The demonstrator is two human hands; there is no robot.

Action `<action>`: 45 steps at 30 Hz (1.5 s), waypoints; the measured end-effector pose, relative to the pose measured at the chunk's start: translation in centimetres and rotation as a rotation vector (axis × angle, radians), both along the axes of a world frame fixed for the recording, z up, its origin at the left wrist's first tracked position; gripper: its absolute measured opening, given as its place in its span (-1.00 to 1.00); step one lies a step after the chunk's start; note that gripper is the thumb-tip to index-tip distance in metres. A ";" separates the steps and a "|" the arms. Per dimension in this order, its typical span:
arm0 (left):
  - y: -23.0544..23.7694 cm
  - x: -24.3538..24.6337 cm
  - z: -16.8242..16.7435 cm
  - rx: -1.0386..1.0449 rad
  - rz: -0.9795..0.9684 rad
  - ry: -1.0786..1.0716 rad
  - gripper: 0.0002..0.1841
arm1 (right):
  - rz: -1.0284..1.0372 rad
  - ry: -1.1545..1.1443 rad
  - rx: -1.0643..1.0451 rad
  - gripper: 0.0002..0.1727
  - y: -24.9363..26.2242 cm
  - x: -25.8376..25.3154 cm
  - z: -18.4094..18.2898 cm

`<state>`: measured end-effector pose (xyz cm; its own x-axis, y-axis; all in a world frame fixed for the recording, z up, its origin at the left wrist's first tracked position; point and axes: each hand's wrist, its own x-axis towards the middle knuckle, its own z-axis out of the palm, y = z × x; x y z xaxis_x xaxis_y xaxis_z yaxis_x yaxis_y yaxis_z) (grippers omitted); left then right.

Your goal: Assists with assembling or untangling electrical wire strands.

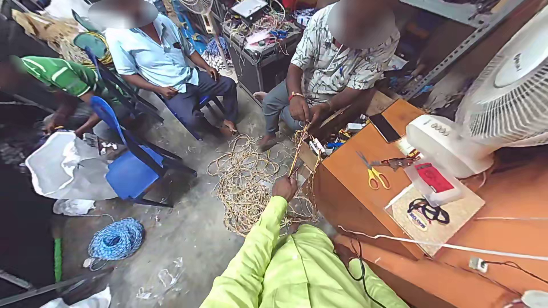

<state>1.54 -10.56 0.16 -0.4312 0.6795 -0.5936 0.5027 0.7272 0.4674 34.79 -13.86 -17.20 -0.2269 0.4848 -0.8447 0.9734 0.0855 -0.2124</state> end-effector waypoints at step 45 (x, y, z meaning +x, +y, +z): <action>-0.5 -0.7 -1.1 0.040 0.050 -0.022 -0.48 | -0.014 0.108 -0.044 -0.56 3.3 -3.1 0.2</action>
